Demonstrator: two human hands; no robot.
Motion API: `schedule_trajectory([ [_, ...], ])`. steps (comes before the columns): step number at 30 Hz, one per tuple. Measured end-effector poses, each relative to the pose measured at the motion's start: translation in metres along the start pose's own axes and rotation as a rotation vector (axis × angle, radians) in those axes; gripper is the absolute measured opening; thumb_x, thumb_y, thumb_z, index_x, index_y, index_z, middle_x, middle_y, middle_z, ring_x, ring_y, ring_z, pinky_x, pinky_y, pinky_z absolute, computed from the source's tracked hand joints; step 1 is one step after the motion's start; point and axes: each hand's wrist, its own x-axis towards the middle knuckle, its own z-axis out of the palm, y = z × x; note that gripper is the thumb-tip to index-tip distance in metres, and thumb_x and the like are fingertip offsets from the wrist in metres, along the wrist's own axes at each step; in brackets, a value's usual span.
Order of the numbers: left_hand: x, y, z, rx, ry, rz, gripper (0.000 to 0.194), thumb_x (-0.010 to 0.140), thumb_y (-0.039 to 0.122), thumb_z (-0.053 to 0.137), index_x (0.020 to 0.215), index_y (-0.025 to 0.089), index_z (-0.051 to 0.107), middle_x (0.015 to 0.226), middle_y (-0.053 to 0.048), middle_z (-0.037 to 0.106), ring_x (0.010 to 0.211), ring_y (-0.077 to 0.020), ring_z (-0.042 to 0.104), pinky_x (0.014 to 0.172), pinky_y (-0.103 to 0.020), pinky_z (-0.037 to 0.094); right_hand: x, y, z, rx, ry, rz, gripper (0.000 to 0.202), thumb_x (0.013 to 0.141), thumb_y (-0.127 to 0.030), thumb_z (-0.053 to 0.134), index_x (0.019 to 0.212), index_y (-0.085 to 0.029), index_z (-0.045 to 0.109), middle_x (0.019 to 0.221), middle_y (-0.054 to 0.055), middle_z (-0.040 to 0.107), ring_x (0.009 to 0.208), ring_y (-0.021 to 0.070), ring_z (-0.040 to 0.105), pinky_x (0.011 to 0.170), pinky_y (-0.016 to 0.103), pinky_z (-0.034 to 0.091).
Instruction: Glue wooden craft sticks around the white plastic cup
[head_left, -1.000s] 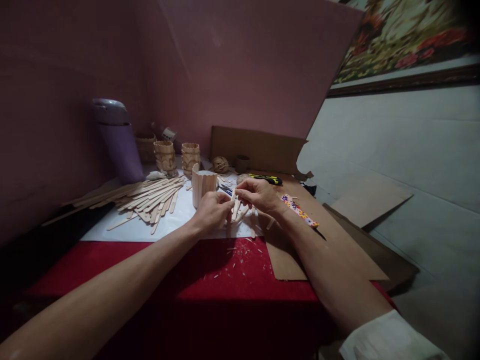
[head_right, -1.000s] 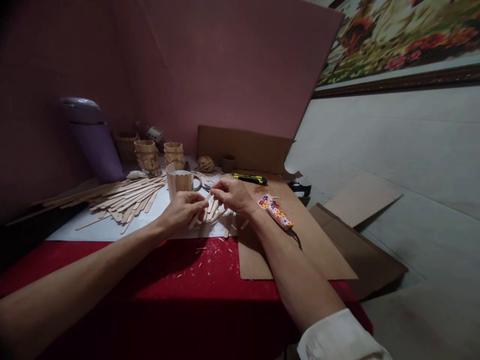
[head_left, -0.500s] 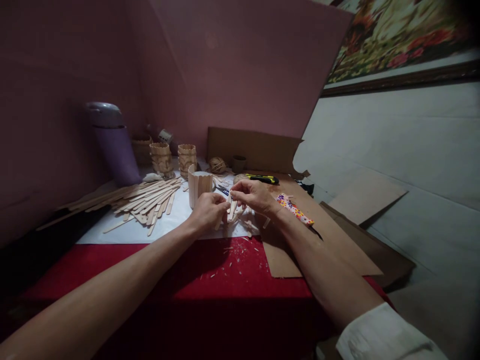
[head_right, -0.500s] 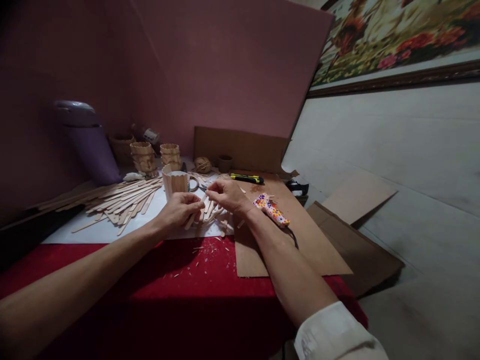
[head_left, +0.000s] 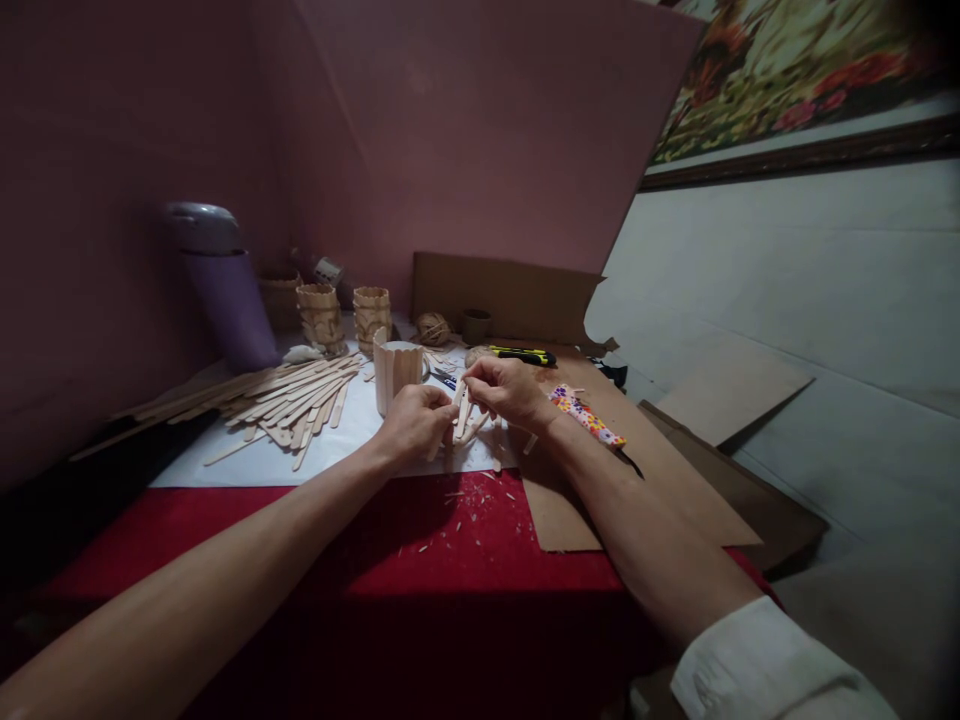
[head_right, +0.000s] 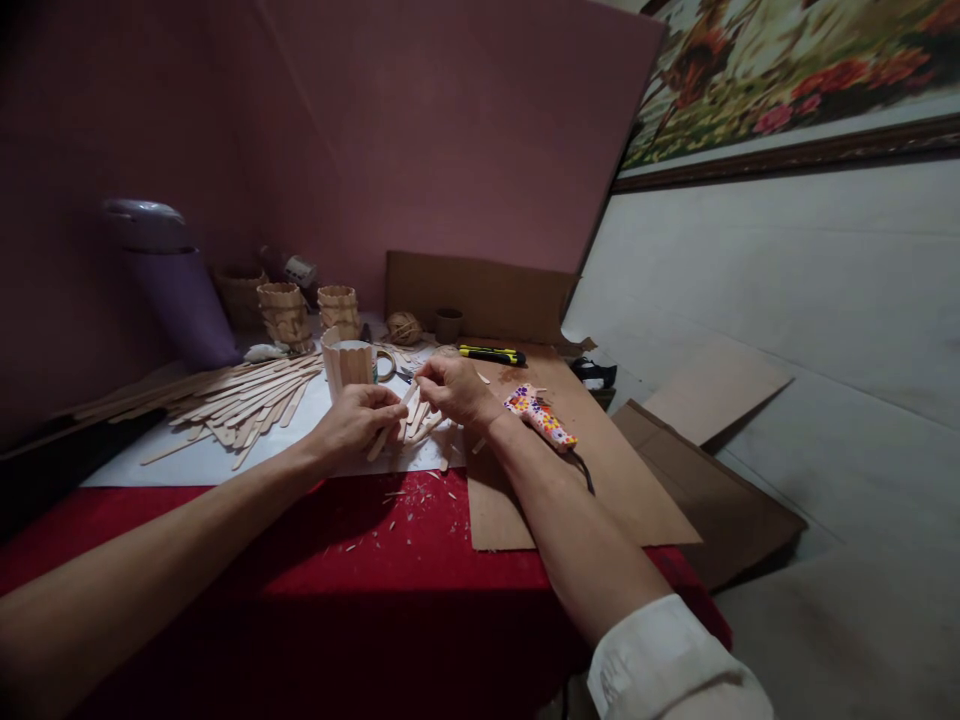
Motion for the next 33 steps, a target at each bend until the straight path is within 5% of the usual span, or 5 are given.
schedule_trajectory([
  [5, 0.0014, 0.0007, 0.0002, -0.03, 0.012, 0.009, 0.022, 0.08, 0.017, 0.059, 0.057, 0.016, 0.061, 0.047, 0.0, 0.06, 0.04, -0.0103, 0.047, 0.043, -0.022, 0.034, 0.0015, 0.0014, -0.0008, 0.157, -0.042, 0.019, 0.014, 0.083, -0.03, 0.063, 0.075, -0.019, 0.059, 0.059, -0.003, 0.061, 0.044, 0.0089, 0.054, 0.041, 0.022, 0.046],
  [12, -0.0005, 0.0004, -0.0005, -0.028, 0.021, 0.023, 0.022, 0.081, 0.018, 0.06, 0.059, 0.016, 0.061, 0.046, 0.001, 0.058, 0.039, -0.0098, 0.046, 0.043, -0.022, 0.035, 0.0019, 0.0025, -0.0023, 0.246, -0.089, 0.049, 0.012, 0.076, -0.027, 0.07, 0.076, -0.019, 0.061, 0.055, -0.004, 0.061, 0.044, 0.0091, 0.055, 0.04, 0.02, 0.046],
  [26, -0.0019, 0.004, -0.0009, -0.028, 0.003, 0.001, 0.023, 0.079, 0.018, 0.059, 0.056, 0.016, 0.059, 0.046, 0.0, 0.058, 0.039, -0.0101, 0.046, 0.045, -0.023, 0.034, 0.0005, 0.0009, -0.002, -0.182, 0.043, -0.185, 0.01, 0.083, -0.012, 0.056, 0.077, -0.018, 0.06, 0.059, -0.004, 0.056, 0.051, 0.0092, 0.048, 0.052, 0.023, 0.038],
  [33, 0.0003, 0.0008, -0.0012, -0.084, -0.008, -0.002, 0.02, 0.078, 0.019, 0.06, 0.059, 0.016, 0.06, 0.047, 0.0, 0.059, 0.041, -0.0107, 0.047, 0.046, -0.023, 0.034, 0.001, 0.0017, -0.0008, 0.096, -0.054, -0.021, 0.01, 0.086, -0.025, 0.057, 0.078, -0.019, 0.057, 0.063, -0.003, 0.059, 0.047, 0.0085, 0.051, 0.047, 0.023, 0.044],
])
